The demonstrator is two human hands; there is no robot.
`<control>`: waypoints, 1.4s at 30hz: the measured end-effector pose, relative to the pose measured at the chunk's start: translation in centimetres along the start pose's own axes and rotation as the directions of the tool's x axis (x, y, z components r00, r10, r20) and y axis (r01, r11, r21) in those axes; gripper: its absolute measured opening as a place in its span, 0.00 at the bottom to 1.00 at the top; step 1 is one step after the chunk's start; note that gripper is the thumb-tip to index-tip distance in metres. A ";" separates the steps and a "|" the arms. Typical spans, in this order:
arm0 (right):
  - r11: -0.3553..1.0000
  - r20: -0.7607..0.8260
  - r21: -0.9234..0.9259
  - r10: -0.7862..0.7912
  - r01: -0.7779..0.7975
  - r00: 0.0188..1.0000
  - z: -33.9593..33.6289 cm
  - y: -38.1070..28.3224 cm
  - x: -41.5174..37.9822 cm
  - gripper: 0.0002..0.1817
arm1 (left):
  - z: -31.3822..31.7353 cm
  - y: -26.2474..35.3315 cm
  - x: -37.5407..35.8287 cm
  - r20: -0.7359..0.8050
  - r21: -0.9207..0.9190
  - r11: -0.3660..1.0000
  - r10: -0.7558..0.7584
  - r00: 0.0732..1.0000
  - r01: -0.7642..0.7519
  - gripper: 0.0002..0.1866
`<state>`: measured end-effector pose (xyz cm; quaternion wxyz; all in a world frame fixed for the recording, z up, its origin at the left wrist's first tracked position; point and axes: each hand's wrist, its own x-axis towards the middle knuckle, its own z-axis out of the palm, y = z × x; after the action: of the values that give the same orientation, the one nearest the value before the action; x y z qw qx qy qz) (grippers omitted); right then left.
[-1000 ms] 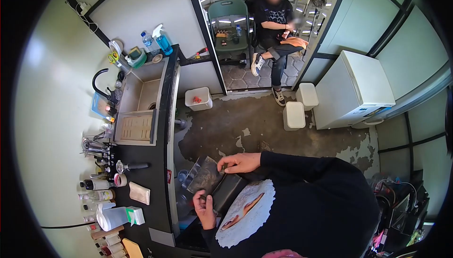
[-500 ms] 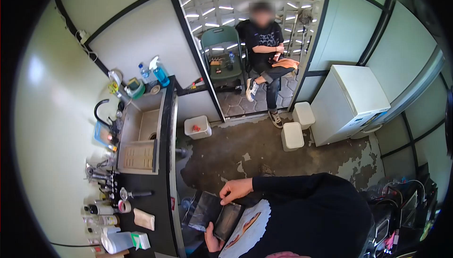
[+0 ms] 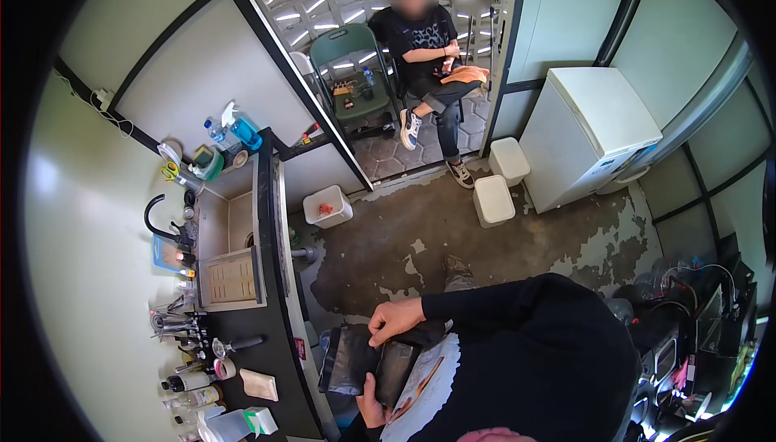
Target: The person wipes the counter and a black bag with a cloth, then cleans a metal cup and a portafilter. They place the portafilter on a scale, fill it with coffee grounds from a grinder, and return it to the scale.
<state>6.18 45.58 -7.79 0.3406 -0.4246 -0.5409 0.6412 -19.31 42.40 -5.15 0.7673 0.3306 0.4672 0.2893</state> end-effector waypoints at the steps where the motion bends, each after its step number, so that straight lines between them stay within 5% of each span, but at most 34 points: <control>1: 0.999 0.020 -0.031 0.033 -0.032 0.999 -0.1 -0.1 0.0 0.18 | 0.1 -0.2 0.2 -0.020 -0.008 1.000 0.010 1.000 -0.011 0.24; 8: 0.992 0.118 0.007 0.127 -0.129 0.985 -0.4 0.7 -0.2 0.18 | 2.4 0.6 -1.3 -0.072 0.094 0.992 0.087 0.994 -0.080 0.24; 13: 0.994 0.166 0.107 -0.038 0.020 0.985 -0.8 1.7 -0.3 0.10 | 0.5 -1.7 0.5 -0.064 0.212 0.960 0.201 0.977 -0.184 0.25; 23: 0.974 0.138 0.218 -0.096 0.064 0.986 -0.3 3.6 -1.4 0.14 | -0.6 -1.6 0.9 -0.069 0.014 0.996 -0.091 0.993 0.092 0.24; 26: 0.993 0.133 0.072 -0.097 0.088 0.986 -0.4 4.1 -1.6 0.16 | -1.1 -1.6 0.7 -0.086 0.027 0.925 -0.375 0.923 0.379 0.28; 31: 0.997 0.260 0.001 -0.073 0.075 0.963 -1.0 4.2 -2.1 0.23 | -1.3 -3.9 1.6 0.074 -0.026 0.997 -0.075 0.994 0.077 0.32; 38: 1.000 0.278 -0.012 -0.007 0.011 0.960 -2.0 4.2 -3.0 0.23 | -3.3 -2.9 -0.2 0.268 -0.011 1.000 -0.017 0.963 0.021 0.43; 41: 0.996 0.326 -0.082 -0.017 0.046 0.945 -2.4 4.9 -3.0 0.22 | -3.7 -2.5 0.1 0.405 0.085 0.995 0.014 0.914 -0.053 0.49; 42: 0.992 0.337 -0.090 -0.058 0.094 0.940 -2.4 4.9 -3.2 0.20 | -4.1 -2.8 0.6 0.411 0.274 0.942 0.068 0.909 -0.194 0.46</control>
<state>9.79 42.84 -12.15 0.2460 -0.3062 -0.6395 0.6608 -22.44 42.15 -9.05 0.7632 0.5289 0.3181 0.1915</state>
